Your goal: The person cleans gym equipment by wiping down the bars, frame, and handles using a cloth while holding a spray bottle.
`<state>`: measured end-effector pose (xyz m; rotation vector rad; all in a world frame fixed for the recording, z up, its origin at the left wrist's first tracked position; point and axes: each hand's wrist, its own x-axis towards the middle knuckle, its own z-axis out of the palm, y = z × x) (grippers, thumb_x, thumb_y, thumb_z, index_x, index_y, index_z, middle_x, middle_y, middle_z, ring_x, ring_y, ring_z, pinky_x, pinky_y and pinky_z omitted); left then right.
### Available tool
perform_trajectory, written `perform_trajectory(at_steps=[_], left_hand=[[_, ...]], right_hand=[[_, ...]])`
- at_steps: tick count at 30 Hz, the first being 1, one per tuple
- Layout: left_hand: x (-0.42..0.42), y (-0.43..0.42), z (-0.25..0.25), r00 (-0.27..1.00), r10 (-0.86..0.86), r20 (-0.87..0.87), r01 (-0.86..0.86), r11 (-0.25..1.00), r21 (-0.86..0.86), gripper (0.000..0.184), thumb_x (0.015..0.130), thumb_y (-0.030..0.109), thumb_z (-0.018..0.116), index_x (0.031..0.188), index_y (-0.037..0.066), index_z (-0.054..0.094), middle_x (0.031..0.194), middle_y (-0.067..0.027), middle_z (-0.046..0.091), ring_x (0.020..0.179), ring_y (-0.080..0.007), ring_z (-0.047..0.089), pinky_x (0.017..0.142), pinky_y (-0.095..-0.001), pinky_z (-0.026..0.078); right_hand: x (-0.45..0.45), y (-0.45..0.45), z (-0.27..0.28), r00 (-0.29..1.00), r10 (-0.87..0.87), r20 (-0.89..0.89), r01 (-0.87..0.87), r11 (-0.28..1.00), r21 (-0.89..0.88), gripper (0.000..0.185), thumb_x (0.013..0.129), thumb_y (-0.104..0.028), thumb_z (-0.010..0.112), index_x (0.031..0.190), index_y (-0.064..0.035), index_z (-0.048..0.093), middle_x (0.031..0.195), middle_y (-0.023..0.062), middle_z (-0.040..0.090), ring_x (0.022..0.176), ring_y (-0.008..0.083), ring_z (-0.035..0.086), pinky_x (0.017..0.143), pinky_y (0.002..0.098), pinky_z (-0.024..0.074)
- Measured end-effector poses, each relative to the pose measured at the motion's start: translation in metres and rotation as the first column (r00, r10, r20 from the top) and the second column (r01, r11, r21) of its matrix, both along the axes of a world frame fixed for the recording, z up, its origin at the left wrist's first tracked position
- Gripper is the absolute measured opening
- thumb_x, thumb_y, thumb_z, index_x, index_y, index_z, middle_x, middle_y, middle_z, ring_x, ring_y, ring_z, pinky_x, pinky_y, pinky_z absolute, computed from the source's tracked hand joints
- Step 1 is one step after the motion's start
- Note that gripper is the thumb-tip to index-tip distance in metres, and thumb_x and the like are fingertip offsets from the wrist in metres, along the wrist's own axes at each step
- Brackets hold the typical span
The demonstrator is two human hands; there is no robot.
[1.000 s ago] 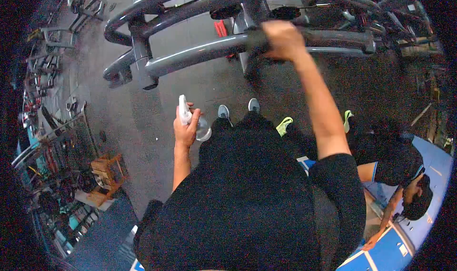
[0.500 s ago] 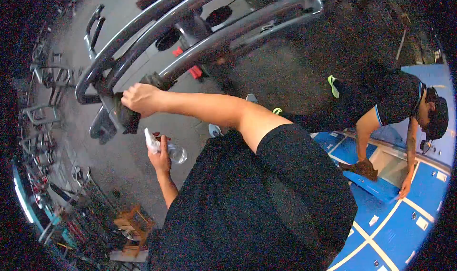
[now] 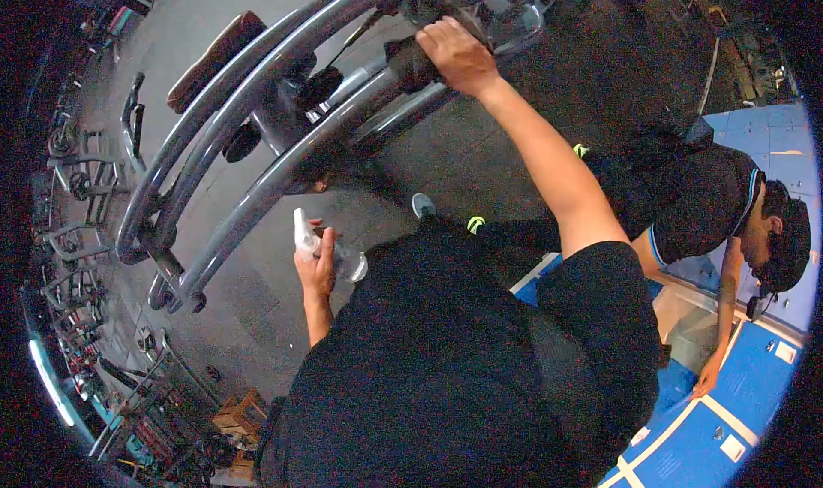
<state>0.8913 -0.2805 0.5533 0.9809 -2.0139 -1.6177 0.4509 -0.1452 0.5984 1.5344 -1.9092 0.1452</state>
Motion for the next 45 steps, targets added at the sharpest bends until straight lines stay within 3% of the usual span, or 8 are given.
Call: perform_trajectory(at_steps=[5,9,15,19,29,37,41,45], left_hand=[[-0.033,0.009,0.000,1.000,-0.012,0.021,0.013,0.999,-0.038,0.033,0.098,0.023,0.074,0.121,0.002,0.061,0.089,-0.0090,0.072,0.083,-0.0155,0.070,0.076,-0.0308,0.054],[-0.053,0.005,0.001,1.000,-0.013,0.013,0.014,0.993,-0.117,0.036,0.096,0.025,0.076,0.118,0.002,0.062,0.088,-0.0113,0.070,0.082,-0.0199,0.070,0.077,-0.0336,0.054],[-0.055,0.007,0.001,1.000,0.008,0.006,-0.008,0.996,-0.086,0.037,0.096,0.027,0.076,0.120,0.004,0.062,0.089,-0.0100,0.068,0.077,-0.0197,0.066,0.074,-0.0344,0.053],[-0.055,0.013,0.004,0.998,0.041,0.056,-0.034,0.993,-0.115,0.038,0.096,0.028,0.076,0.120,0.003,0.062,0.088,-0.0105,0.068,0.076,-0.0214,0.067,0.072,-0.0352,0.053],[-0.051,0.001,0.025,0.999,-0.028,0.033,0.035,0.976,-0.214,0.037,0.096,0.025,0.076,0.120,0.003,0.060,0.089,-0.0105,0.069,0.076,-0.0214,0.067,0.072,-0.0342,0.052],[0.005,-0.005,0.002,0.997,0.058,-0.048,-0.058,0.998,0.001,0.035,0.097,0.023,0.075,0.121,0.002,0.060,0.092,-0.0087,0.071,0.084,-0.0157,0.069,0.078,-0.0310,0.054],[0.034,-0.017,0.002,0.995,0.035,0.098,-0.030,0.998,-0.059,0.036,0.098,0.022,0.074,0.124,0.002,0.059,0.092,-0.0084,0.072,0.085,-0.0160,0.070,0.077,-0.0306,0.054],[0.043,-0.028,0.001,0.998,0.023,0.051,-0.015,0.988,-0.152,0.039,0.099,0.021,0.073,0.130,0.002,0.057,0.094,-0.0065,0.072,0.086,-0.0134,0.069,0.078,-0.0284,0.054]], right_hand=[[-0.030,-0.032,0.031,0.875,-0.063,0.479,-0.193,0.863,0.467,0.040,0.053,-0.009,0.081,0.091,0.0001,0.070,0.088,0.0165,0.072,0.088,0.0355,0.072,0.076,0.0457,0.0584],[-0.041,-0.090,0.053,0.833,-0.350,0.429,-0.292,0.380,0.878,0.032,0.046,-0.021,0.087,0.065,0.0001,0.070,0.068,0.0139,0.069,0.062,0.0280,0.068,0.056,0.0440,0.0519],[-0.004,-0.030,0.031,0.879,-0.009,0.477,-0.189,0.912,0.365,0.038,0.063,-0.004,0.073,0.101,0.0002,0.068,0.098,0.0205,0.071,0.099,0.0402,0.068,0.089,0.0445,0.0553],[0.020,-0.023,0.009,0.993,0.103,0.062,-0.094,0.987,-0.132,0.024,0.074,-0.003,0.066,0.097,-0.0048,0.061,0.089,0.0102,0.062,0.088,0.0319,0.065,0.083,0.0394,0.0542],[-0.032,-0.090,0.064,0.804,-0.384,0.454,-0.337,0.334,0.880,0.040,0.044,-0.023,0.086,0.072,0.0029,0.073,0.077,0.0214,0.073,0.072,0.0317,0.073,0.066,0.0463,0.0566],[0.036,-0.025,0.006,0.987,0.051,0.152,-0.047,0.999,-0.026,0.043,0.066,0.000,0.068,0.108,-0.0003,0.064,0.101,0.0146,0.064,0.102,0.0337,0.062,0.092,0.0410,0.0506],[0.008,-0.034,0.032,0.935,-0.040,0.352,-0.115,0.906,0.408,0.045,0.058,-0.007,0.078,0.101,0.0021,0.068,0.097,0.0188,0.070,0.098,0.0389,0.067,0.088,0.0462,0.0542],[-0.002,-0.089,0.083,0.802,-0.464,0.375,-0.205,0.376,0.904,0.043,0.042,-0.021,0.085,0.072,0.0059,0.071,0.078,0.0244,0.071,0.078,0.0390,0.073,0.070,0.0483,0.0573]])
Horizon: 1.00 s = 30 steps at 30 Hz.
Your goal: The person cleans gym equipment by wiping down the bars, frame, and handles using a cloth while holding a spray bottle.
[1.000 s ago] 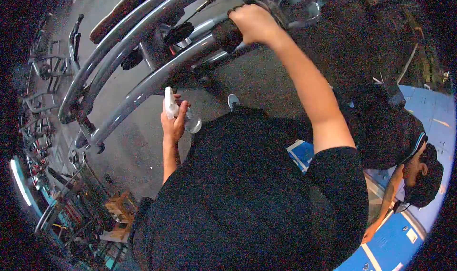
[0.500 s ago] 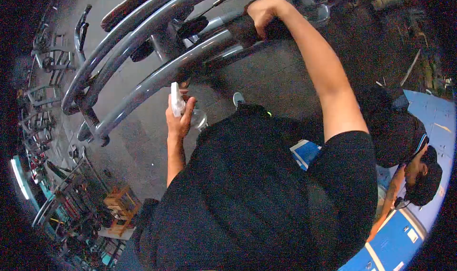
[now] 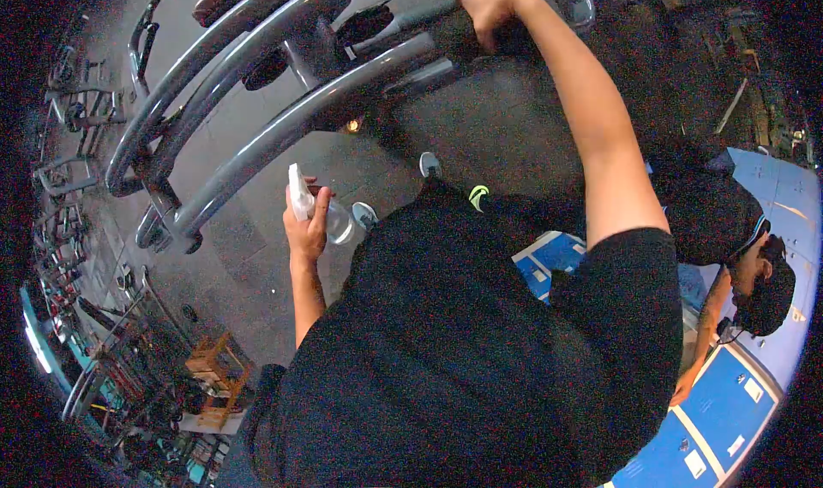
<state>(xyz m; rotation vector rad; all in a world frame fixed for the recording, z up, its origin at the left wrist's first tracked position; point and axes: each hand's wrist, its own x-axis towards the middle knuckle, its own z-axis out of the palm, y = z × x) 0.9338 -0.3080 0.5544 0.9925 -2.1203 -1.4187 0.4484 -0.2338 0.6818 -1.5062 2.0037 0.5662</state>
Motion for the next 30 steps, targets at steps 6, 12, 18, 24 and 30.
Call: perform_trajectory(at_steps=[6,12,18,24,30], left_hand=[[0.002,0.001,0.019,0.996,0.032,-0.082,-0.027,0.997,0.066,0.032,0.098,0.022,0.075,0.119,0.003,0.061,0.089,-0.0098,0.072,0.081,-0.0176,0.070,0.075,-0.0318,0.055],[0.007,-0.008,0.021,0.994,-0.105,0.040,0.104,0.994,0.042,0.039,0.100,0.023,0.071,0.129,0.001,0.057,0.097,-0.0077,0.072,0.091,-0.0149,0.070,0.080,-0.0293,0.054],[-0.013,-0.017,0.029,0.989,-0.150,-0.003,0.150,0.988,0.044,0.030,0.099,0.020,0.073,0.120,0.003,0.060,0.090,-0.0094,0.073,0.079,-0.0159,0.068,0.074,-0.0302,0.053],[-0.010,-0.018,0.029,0.981,-0.159,-0.115,0.165,0.985,0.045,0.031,0.100,0.017,0.071,0.124,0.002,0.058,0.092,-0.0083,0.073,0.083,-0.0130,0.068,0.076,-0.0276,0.052],[0.014,-0.010,0.005,0.995,-0.037,-0.092,0.050,0.988,0.145,0.034,0.101,0.016,0.070,0.126,0.000,0.056,0.095,-0.0086,0.071,0.090,-0.0161,0.071,0.078,-0.0295,0.054]], right_hand=[[0.025,0.029,-0.038,0.978,-0.083,-0.189,-0.021,0.870,-0.492,0.034,0.054,-0.010,0.078,0.084,0.0036,0.070,0.083,0.0210,0.071,0.085,0.0410,0.070,0.075,0.0458,0.0564],[0.135,-0.007,-0.079,0.948,-0.034,-0.317,-0.257,0.507,-0.823,0.033,0.063,-0.007,0.076,0.093,-0.0015,0.063,0.091,0.0159,0.069,0.089,0.0353,0.068,0.083,0.0413,0.0541],[0.100,-0.030,-0.033,0.988,0.143,0.060,-0.101,0.889,-0.446,0.038,0.059,-0.021,0.084,0.088,-0.0017,0.070,0.085,0.0174,0.074,0.086,0.0364,0.073,0.077,0.0458,0.0571],[0.071,-0.030,-0.033,0.927,0.049,0.371,0.107,0.915,-0.389,0.063,0.051,-0.044,0.096,0.091,0.0000,0.076,0.089,0.0188,0.076,0.089,0.0375,0.073,0.081,0.0462,0.0573],[0.101,0.077,-0.087,0.971,-0.152,-0.186,-0.096,0.467,-0.879,0.095,0.060,-0.020,0.086,0.147,-0.0070,0.049,0.147,0.0144,0.054,0.142,0.0327,0.047,0.119,0.0448,0.0357]])
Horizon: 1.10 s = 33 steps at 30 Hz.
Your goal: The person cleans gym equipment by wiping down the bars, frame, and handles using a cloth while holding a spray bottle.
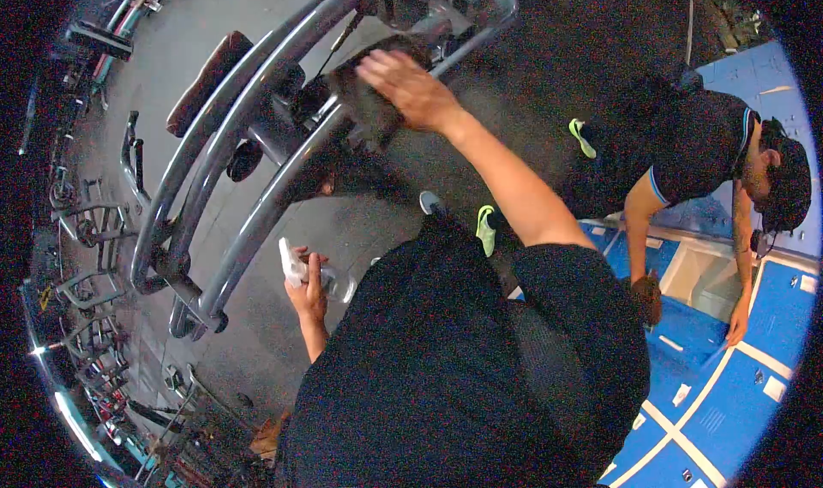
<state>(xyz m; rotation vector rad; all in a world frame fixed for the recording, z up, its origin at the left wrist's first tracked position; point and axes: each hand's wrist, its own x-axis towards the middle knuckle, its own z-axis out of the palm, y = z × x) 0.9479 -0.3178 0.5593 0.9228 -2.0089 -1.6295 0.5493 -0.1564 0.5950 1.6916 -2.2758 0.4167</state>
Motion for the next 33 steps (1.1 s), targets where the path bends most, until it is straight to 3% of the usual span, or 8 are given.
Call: perform_trajectory(at_steps=[2,16,18,20,21,23,28,33], left_hand=[[0.000,0.002,0.000,0.999,0.011,0.053,-0.011,1.000,0.003,0.035,0.100,0.017,0.071,0.126,-0.001,0.056,0.093,-0.0088,0.070,0.090,-0.0167,0.071,0.079,-0.0302,0.054],[-0.043,0.014,0.008,0.999,-0.027,0.039,0.028,0.999,-0.036,0.030,0.099,0.015,0.072,0.121,0.001,0.059,0.092,-0.0092,0.071,0.084,-0.0155,0.068,0.076,-0.0299,0.053],[-0.032,0.018,0.011,0.999,0.000,0.054,0.001,1.000,-0.028,0.030,0.099,0.015,0.072,0.121,0.001,0.058,0.092,-0.0090,0.071,0.084,-0.0151,0.068,0.077,-0.0299,0.053],[-0.017,0.021,0.016,0.988,0.095,0.125,-0.090,0.995,-0.043,0.029,0.099,0.015,0.071,0.122,0.001,0.058,0.092,-0.0083,0.071,0.084,-0.0143,0.067,0.077,-0.0295,0.052],[-0.007,0.020,0.014,0.984,0.114,0.135,-0.113,0.993,-0.014,0.030,0.100,0.015,0.071,0.123,0.001,0.058,0.094,-0.0082,0.071,0.086,-0.0143,0.068,0.079,-0.0289,0.052],[0.013,0.021,0.010,0.979,0.158,0.129,-0.159,0.987,-0.006,0.031,0.100,0.016,0.071,0.123,0.001,0.057,0.095,-0.0085,0.072,0.087,-0.0145,0.068,0.079,-0.0286,0.052],[0.034,0.017,-0.003,0.958,0.249,0.141,-0.249,0.968,-0.018,0.033,0.101,0.018,0.069,0.125,0.000,0.056,0.095,-0.0094,0.073,0.088,-0.0148,0.069,0.080,-0.0288,0.051],[0.006,0.004,0.007,0.992,0.042,0.115,-0.033,0.996,-0.082,0.034,0.101,0.021,0.070,0.124,-0.001,0.058,0.094,-0.0093,0.072,0.087,-0.0163,0.070,0.079,-0.0304,0.053]], right_hand=[[-0.022,0.025,-0.026,0.921,-0.356,-0.159,0.355,0.934,-0.038,0.105,0.075,-0.019,0.077,0.163,-0.0054,0.022,0.166,0.0153,0.030,0.157,0.0308,0.024,0.129,0.0465,0.0189],[-0.031,0.024,0.007,0.811,-0.571,-0.127,0.567,0.821,-0.068,0.133,0.066,-0.066,0.077,0.159,0.0088,0.018,0.166,0.0224,0.025,0.158,0.0355,0.018,0.130,0.0505,0.0126],[-0.034,0.016,0.021,0.780,-0.597,-0.188,0.597,0.800,-0.060,0.128,0.072,-0.076,0.069,0.155,0.0124,0.028,0.159,0.0279,0.035,0.154,0.0375,0.028,0.128,0.0516,0.0172],[-0.042,-0.001,0.042,0.613,-0.773,0.164,0.786,0.617,-0.034,0.124,0.075,-0.084,0.063,0.146,0.0164,0.041,0.147,0.0336,0.046,0.144,0.0394,0.041,0.124,0.0536,0.0226],[-0.058,-0.010,0.035,0.528,-0.849,-0.035,0.829,0.524,-0.198,0.120,0.075,-0.090,0.057,0.126,0.0185,0.059,0.121,0.0334,0.064,0.119,0.0444,0.061,0.112,0.0529,0.0402],[-0.098,-0.002,0.057,0.427,-0.823,0.375,0.840,0.514,0.171,0.108,0.072,-0.092,0.060,0.095,0.0122,0.076,0.100,0.0328,0.073,0.096,0.0467,0.073,0.086,0.0483,0.0579],[-0.214,0.027,-0.004,0.404,-0.216,0.889,0.387,0.921,0.048,0.087,0.071,-0.076,0.078,0.103,0.0042,0.079,0.102,0.0138,0.078,0.098,0.0247,0.073,0.092,0.0397,0.0535],[-0.143,0.021,0.015,0.508,-0.673,0.538,0.749,0.653,0.109,0.077,0.089,-0.069,0.065,0.100,0.0062,0.077,0.103,0.0239,0.077,0.100,0.0342,0.075,0.094,0.0401,0.0538]])
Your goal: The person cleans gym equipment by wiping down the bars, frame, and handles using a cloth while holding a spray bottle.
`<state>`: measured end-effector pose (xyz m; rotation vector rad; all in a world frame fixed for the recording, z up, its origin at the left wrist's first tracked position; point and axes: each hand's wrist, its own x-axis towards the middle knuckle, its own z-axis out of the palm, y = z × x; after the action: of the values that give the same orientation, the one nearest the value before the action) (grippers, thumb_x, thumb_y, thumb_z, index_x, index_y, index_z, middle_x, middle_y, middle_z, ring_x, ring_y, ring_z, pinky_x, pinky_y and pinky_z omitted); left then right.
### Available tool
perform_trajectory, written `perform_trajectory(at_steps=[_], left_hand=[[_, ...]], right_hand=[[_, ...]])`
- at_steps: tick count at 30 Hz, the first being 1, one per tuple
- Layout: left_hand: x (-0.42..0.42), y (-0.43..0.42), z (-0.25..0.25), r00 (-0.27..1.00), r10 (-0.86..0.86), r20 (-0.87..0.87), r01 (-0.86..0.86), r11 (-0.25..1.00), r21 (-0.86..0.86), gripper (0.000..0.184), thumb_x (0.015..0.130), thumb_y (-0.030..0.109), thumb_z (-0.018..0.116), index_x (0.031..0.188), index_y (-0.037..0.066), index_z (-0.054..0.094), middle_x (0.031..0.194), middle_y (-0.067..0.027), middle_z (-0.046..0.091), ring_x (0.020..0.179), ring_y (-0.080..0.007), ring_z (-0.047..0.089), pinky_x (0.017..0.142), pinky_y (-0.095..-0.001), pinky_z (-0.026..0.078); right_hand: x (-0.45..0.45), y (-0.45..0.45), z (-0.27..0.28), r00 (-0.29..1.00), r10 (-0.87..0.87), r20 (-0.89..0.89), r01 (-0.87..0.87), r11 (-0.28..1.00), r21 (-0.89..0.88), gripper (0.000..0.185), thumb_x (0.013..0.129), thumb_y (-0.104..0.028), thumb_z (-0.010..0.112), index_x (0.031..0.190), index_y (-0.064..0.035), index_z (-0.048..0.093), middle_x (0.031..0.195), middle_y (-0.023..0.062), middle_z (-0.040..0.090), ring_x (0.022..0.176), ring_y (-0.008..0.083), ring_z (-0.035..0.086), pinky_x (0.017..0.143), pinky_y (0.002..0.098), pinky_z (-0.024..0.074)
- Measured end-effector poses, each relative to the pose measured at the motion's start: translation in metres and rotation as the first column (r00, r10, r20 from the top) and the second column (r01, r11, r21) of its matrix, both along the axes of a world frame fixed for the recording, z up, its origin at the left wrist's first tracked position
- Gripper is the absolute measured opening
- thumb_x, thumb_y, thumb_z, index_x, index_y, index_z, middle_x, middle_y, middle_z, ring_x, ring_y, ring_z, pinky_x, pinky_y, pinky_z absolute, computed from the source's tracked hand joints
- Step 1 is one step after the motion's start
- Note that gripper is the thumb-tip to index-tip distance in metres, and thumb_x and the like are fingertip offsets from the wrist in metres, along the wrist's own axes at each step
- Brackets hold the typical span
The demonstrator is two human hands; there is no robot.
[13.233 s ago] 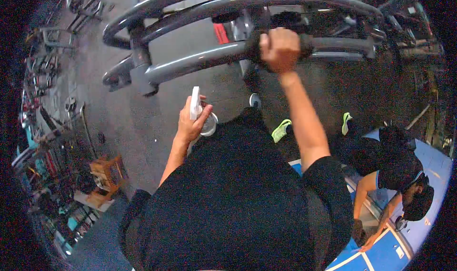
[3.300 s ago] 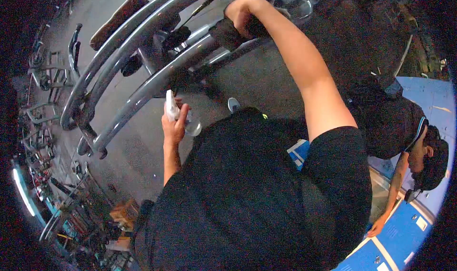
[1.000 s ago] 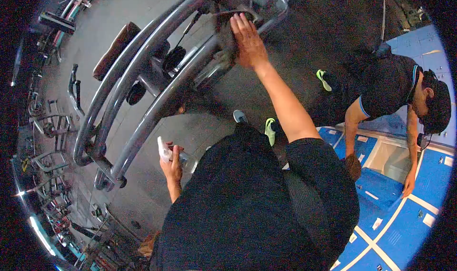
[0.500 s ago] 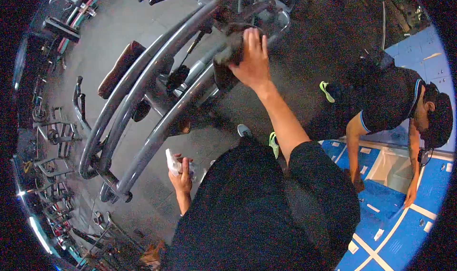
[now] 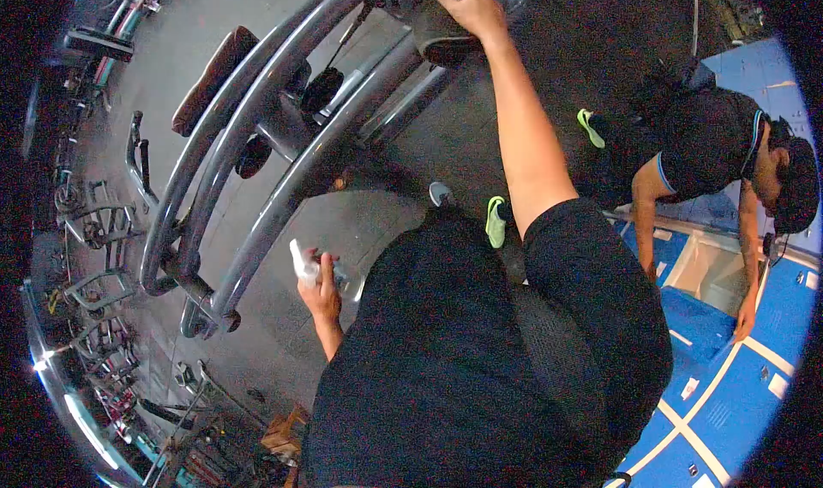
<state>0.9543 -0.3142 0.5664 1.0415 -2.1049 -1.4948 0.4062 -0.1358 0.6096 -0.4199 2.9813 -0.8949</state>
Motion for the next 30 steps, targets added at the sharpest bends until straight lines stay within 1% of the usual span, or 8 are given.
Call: perform_trajectory(at_steps=[3,4,6,8,10,18,22,30], left_hand=[[-0.033,-0.007,0.001,0.988,-0.153,-0.010,0.152,0.987,-0.060,0.033,0.097,0.021,0.074,0.120,0.002,0.061,0.092,-0.0099,0.071,0.078,-0.0169,0.065,0.074,-0.0312,0.052],[-0.049,-0.005,0.014,0.977,-0.210,0.029,0.211,0.976,-0.054,0.033,0.097,0.022,0.074,0.119,0.001,0.062,0.090,-0.0099,0.071,0.079,-0.0182,0.066,0.075,-0.0327,0.053],[-0.075,-0.002,0.014,0.951,-0.304,0.060,0.310,0.944,-0.116,0.037,0.096,0.028,0.076,0.118,0.001,0.062,0.088,-0.0139,0.070,0.078,-0.0238,0.069,0.075,-0.0358,0.054],[-0.099,0.000,0.008,0.907,-0.407,0.108,0.416,0.906,-0.080,0.041,0.095,0.029,0.078,0.123,0.003,0.062,0.097,-0.0109,0.072,0.089,-0.0184,0.069,0.082,-0.0332,0.054],[-0.124,0.006,0.005,0.869,-0.475,0.142,0.485,0.874,-0.044,0.045,0.095,0.034,0.077,0.122,0.002,0.062,0.100,-0.0132,0.072,0.091,-0.0209,0.069,0.083,-0.0353,0.053],[-0.185,0.021,-0.069,0.745,-0.647,0.163,0.646,0.760,0.067,0.066,0.094,0.047,0.074,0.135,0.001,0.053,0.105,-0.0159,0.071,0.101,-0.0294,0.069,0.090,-0.0411,0.052],[-0.224,0.030,-0.073,0.624,-0.669,0.404,0.725,0.688,0.018,0.068,0.094,0.052,0.072,0.135,0.000,0.054,0.118,-0.0222,0.068,0.113,-0.0402,0.066,0.098,-0.0463,0.049],[-0.281,0.028,-0.099,0.654,-0.639,0.404,0.701,0.713,-0.007,0.076,0.093,0.058,0.070,0.140,0.000,0.054,0.118,-0.0240,0.071,0.113,-0.0404,0.068,0.098,-0.0458,0.050]], right_hand=[[0.024,0.013,-0.037,0.951,-0.227,-0.208,0.229,0.973,-0.015,0.074,0.092,-0.065,0.064,0.103,0.0067,0.075,0.108,0.0293,0.074,0.107,0.0387,0.072,0.093,0.0449,0.0532],[0.035,0.021,-0.053,0.928,-0.298,-0.222,0.220,0.922,-0.319,0.072,0.094,-0.063,0.065,0.111,0.0064,0.073,0.114,0.0269,0.073,0.111,0.0369,0.071,0.095,0.0446,0.0522],[0.078,0.035,-0.047,0.979,-0.192,-0.064,0.045,0.513,-0.857,0.065,0.099,-0.053,0.064,0.130,0.0046,0.066,0.135,0.0166,0.068,0.123,0.0293,0.064,0.105,0.0413,0.0467],[0.116,0.063,-0.048,0.956,-0.164,0.243,0.262,0.111,-0.959,0.064,0.100,-0.051,0.064,0.141,-0.0009,0.061,0.141,0.0076,0.064,0.131,0.0210,0.057,0.112,0.0346,0.0413],[0.154,0.097,-0.056,0.955,-0.076,0.285,0.261,-0.235,-0.936,0.059,0.100,-0.046,0.065,0.142,-0.0044,0.058,0.140,0.0072,0.064,0.128,0.0267,0.059,0.113,0.0455,0.0432],[0.301,0.162,-0.110,0.844,-0.154,0.514,0.353,-0.562,-0.748,0.058,0.100,-0.050,0.058,0.140,-0.0070,0.059,0.139,0.0111,0.063,0.124,0.0352,0.060,0.108,0.0527,0.0449],[0.337,0.151,-0.148,0.719,-0.144,0.680,0.526,-0.528,-0.667,0.058,0.098,-0.050,0.061,0.136,-0.0053,0.061,0.133,0.0121,0.066,0.119,0.0341,0.063,0.105,0.0502,0.0482],[0.306,0.159,-0.179,0.613,-0.006,0.790,0.668,-0.531,-0.522,0.055,0.096,-0.046,0.065,0.132,-0.0056,0.064,0.129,0.0111,0.069,0.115,0.0334,0.065,0.102,0.0480,0.0495]])
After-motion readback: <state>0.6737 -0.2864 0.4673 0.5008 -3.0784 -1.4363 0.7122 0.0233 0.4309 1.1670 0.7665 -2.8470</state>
